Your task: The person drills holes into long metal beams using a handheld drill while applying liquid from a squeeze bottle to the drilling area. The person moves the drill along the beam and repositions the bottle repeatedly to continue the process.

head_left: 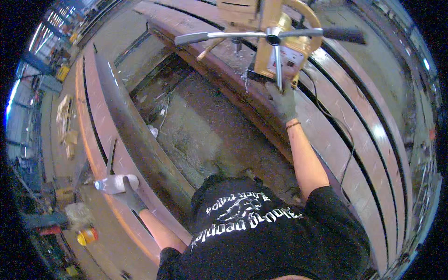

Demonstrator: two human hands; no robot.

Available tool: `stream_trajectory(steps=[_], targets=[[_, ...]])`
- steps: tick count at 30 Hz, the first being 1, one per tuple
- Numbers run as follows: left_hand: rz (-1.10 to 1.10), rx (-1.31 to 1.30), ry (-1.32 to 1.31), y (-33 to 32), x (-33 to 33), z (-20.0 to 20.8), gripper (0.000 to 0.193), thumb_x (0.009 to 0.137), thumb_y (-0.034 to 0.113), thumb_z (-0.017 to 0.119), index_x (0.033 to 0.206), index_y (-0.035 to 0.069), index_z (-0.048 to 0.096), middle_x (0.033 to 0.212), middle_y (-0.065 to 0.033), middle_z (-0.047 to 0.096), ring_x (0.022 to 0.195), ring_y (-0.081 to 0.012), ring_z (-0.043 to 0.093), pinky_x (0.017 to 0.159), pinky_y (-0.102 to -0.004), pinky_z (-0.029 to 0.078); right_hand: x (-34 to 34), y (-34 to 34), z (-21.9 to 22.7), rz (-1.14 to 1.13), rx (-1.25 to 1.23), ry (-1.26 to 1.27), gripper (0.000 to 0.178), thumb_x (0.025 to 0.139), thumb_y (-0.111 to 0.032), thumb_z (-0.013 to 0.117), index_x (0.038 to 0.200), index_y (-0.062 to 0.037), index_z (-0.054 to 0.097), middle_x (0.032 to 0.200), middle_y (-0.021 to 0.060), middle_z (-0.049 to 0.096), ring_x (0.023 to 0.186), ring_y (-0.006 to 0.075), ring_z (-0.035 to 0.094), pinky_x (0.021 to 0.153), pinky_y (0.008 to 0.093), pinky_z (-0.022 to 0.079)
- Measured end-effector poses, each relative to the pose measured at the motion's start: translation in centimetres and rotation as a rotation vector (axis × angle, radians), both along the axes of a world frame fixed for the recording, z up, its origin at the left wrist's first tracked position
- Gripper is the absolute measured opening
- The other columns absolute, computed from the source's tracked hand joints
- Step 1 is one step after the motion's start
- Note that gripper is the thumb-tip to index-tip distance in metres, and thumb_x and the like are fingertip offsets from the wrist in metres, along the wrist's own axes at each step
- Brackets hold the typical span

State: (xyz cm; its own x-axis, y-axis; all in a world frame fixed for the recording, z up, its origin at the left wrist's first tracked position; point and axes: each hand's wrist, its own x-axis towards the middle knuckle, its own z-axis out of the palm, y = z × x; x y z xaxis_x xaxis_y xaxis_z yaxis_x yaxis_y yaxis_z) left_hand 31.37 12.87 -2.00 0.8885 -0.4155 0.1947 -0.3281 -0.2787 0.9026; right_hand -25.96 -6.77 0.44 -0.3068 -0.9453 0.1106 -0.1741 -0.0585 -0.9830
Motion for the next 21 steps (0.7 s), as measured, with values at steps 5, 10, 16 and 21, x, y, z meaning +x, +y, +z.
stream_trajectory(steps=[5, 10, 16, 21], targets=[[-0.096, -0.073, -0.102, 0.2, -0.2, -1.6, 0.087, 0.089, 0.041, 0.081, 0.15, -0.002, 0.036, 0.142, -0.0188, 0.053, 0.123, -0.0308, 0.056, 0.106, -0.0415, 0.048, -1.5, -1.2, -0.1, 0.014, -0.165, 0.098, 0.062, 0.09, -0.032, 0.077, 0.137, -0.0001, 0.051, 0.109, 0.0067, 0.064, 0.092, 0.0157, 0.062, 0.077, 0.0328, 0.053], [-0.068, 0.014, -0.17, 1.0, 0.9, -0.9, 0.097, 0.092, 0.041, 0.077, 0.159, -0.004, 0.023, 0.155, -0.024, 0.041, 0.137, -0.035, 0.049, 0.117, -0.0445, 0.04, -3.4, -3.8, -0.7, 0.052, -0.146, 0.268, 0.063, 0.089, -0.034, 0.076, 0.137, -0.0007, 0.052, 0.108, 0.0073, 0.064, 0.092, 0.018, 0.061, 0.079, 0.0331, 0.052], [0.166, -0.057, -0.317, 1.1, -1.0, 2.1, 0.099, 0.094, 0.053, 0.07, 0.159, -0.003, 0.023, 0.159, -0.0266, 0.035, 0.143, -0.0384, 0.042, 0.119, -0.0461, 0.036, -1.8, -2.6, 3.1, 0.257, -0.056, 0.07, 0.066, 0.087, -0.036, 0.077, 0.137, -0.0008, 0.053, 0.111, 0.0081, 0.064, 0.094, 0.0198, 0.062, 0.084, 0.0344, 0.052], [0.246, -0.051, -1.004, -2.2, -6.6, 7.3, 0.099, 0.093, 0.059, 0.068, 0.157, -0.003, 0.027, 0.155, -0.0281, 0.038, 0.138, -0.0399, 0.046, 0.112, -0.0523, 0.043, -1.5, -2.7, 1.5, -0.021, -0.125, 0.347, 0.059, 0.089, -0.04, 0.073, 0.13, -0.0003, 0.06, 0.113, 0.0162, 0.069, 0.099, 0.0261, 0.066, 0.084, 0.039, 0.052]])
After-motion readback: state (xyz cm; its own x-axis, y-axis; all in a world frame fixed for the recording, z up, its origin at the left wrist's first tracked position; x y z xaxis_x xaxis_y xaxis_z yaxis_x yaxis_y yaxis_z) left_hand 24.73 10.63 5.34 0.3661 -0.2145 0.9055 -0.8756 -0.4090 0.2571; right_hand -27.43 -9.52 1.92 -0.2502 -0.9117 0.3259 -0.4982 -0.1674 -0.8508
